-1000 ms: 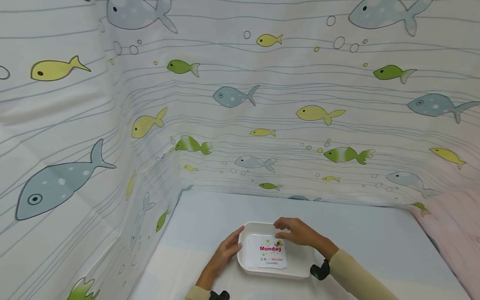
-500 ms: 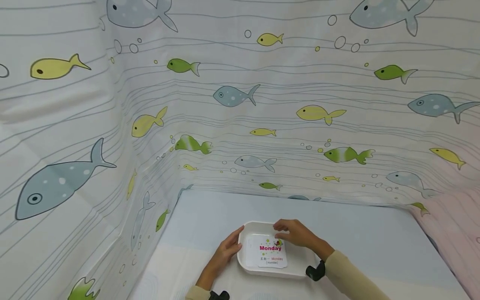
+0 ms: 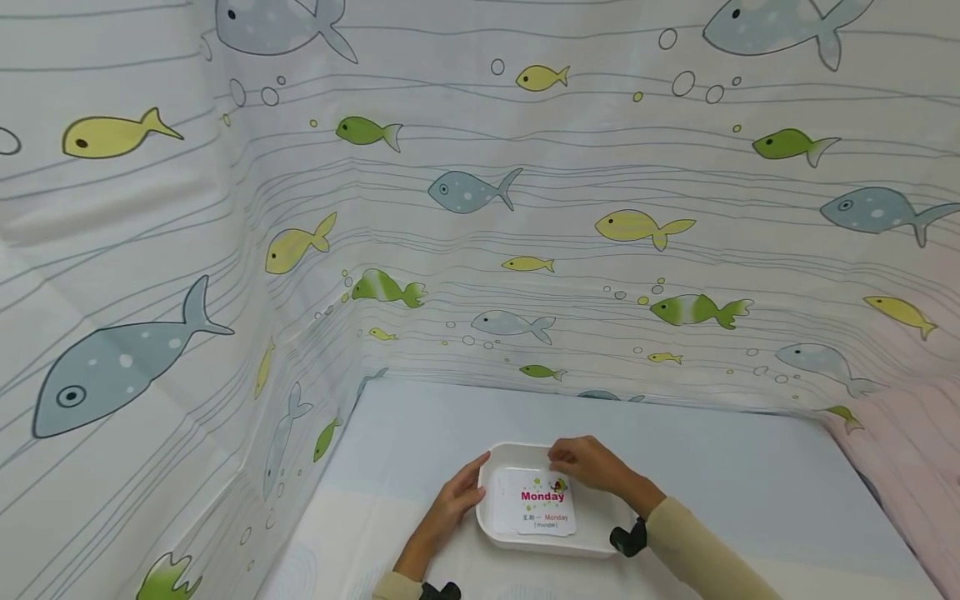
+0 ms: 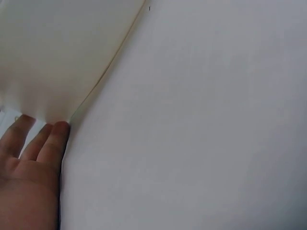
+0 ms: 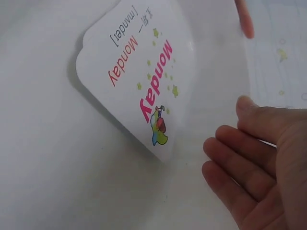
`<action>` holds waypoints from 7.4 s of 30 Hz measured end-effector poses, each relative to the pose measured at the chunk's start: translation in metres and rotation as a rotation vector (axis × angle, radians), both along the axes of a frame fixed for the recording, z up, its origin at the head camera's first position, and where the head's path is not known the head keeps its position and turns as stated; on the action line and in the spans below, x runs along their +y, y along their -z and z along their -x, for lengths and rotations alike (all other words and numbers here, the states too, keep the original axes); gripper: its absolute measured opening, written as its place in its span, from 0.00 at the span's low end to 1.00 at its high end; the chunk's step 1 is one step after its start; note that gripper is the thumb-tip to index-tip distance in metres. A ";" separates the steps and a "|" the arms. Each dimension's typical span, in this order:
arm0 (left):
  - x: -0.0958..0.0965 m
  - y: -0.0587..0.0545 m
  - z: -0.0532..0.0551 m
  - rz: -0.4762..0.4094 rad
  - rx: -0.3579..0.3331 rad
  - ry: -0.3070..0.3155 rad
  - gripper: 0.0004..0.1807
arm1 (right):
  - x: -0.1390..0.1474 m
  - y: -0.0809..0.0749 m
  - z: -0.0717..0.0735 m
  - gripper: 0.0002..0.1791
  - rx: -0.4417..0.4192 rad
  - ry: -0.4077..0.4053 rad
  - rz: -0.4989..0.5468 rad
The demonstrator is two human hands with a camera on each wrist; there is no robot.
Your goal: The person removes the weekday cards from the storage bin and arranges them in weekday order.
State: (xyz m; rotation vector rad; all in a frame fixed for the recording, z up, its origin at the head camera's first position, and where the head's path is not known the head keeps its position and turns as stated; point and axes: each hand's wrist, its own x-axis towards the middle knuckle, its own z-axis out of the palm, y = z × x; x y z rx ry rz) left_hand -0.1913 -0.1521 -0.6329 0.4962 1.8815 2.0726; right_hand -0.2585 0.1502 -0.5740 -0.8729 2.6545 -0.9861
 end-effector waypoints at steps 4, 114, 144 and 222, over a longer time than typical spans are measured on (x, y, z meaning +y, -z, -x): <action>0.000 0.000 0.000 -0.009 0.006 0.002 0.33 | -0.001 0.002 -0.001 0.12 -0.005 -0.007 0.002; 0.001 0.004 -0.003 0.020 0.014 -0.067 0.32 | 0.009 -0.002 -0.015 0.25 -0.187 0.005 0.054; -0.003 0.007 -0.007 0.008 0.010 -0.040 0.33 | 0.090 -0.013 -0.026 0.39 -0.378 0.440 0.494; 0.004 0.009 -0.001 0.113 -0.039 -0.167 0.28 | 0.161 0.037 0.027 0.23 -0.134 0.782 -0.127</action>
